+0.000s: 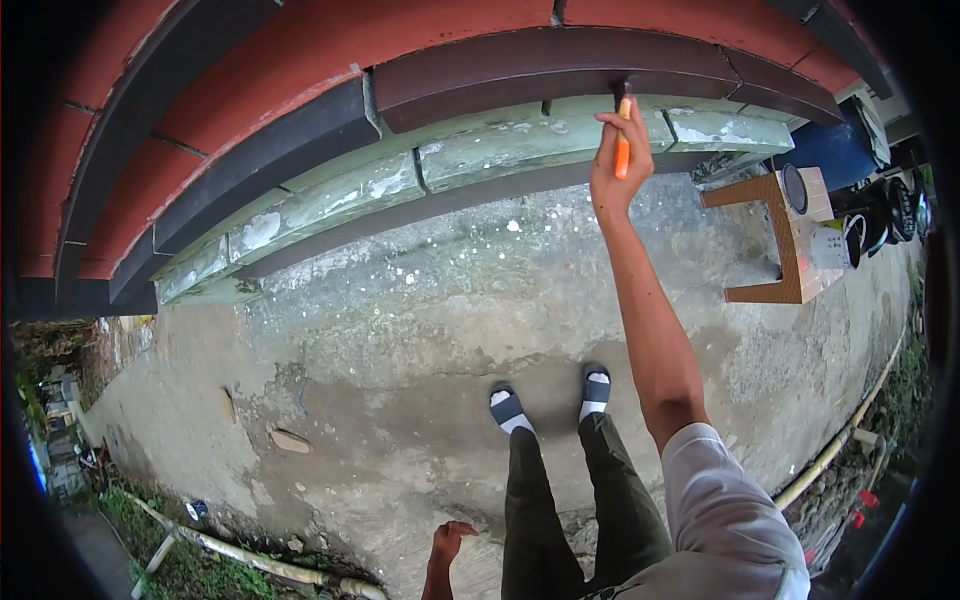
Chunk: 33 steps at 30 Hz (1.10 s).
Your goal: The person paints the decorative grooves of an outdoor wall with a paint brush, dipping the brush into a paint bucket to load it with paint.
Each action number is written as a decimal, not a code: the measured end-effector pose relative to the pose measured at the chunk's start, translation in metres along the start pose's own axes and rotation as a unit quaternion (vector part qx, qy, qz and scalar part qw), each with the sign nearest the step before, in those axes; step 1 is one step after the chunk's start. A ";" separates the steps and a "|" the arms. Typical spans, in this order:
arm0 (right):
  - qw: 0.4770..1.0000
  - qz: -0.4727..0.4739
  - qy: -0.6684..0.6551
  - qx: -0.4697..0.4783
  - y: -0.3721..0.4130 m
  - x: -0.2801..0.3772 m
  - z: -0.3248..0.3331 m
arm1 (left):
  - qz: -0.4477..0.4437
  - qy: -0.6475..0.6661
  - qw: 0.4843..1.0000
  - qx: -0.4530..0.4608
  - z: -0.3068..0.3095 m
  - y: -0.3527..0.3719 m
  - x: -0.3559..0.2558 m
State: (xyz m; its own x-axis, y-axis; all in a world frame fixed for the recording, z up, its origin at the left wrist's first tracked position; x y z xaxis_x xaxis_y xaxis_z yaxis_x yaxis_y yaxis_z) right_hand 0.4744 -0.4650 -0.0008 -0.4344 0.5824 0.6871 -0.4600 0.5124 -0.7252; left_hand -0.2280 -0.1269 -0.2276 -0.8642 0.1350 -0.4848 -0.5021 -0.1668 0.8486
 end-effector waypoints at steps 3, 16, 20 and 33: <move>0.988 -0.032 -0.106 0.105 0.044 0.037 -0.029 | 0.006 -0.026 1.000 0.006 -0.010 0.002 -0.009; 0.967 -0.050 -0.149 0.200 -0.054 -0.072 0.042 | 0.055 -0.057 0.997 -0.017 -0.054 -0.004 -0.064; 0.991 -0.085 -0.065 0.082 -0.120 -0.145 0.107 | 0.086 -0.082 0.993 -0.022 -0.053 0.004 -0.068; 0.916 -0.388 -0.099 0.029 -0.119 -0.109 0.370 | -0.068 0.118 0.977 0.165 -0.069 0.005 -0.126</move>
State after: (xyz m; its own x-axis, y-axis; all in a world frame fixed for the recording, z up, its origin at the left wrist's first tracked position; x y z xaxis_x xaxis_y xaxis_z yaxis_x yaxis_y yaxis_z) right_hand 0.2897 -0.8228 0.0271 -0.0887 -0.0719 0.9935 -0.7281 0.6853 -0.0154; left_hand -0.1244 -0.2118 -0.1768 -0.7933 -0.1025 -0.6002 -0.6085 0.1671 0.7758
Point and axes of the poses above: each hand's wrist, its own y-axis away from the middle knuckle, its own z-axis out of the back of the hand, x = y × z, the point moved 6 cm from there along -y, towards the middle knuckle, and after that the axes turned 7 degrees about -x, right-handed, at the moved point
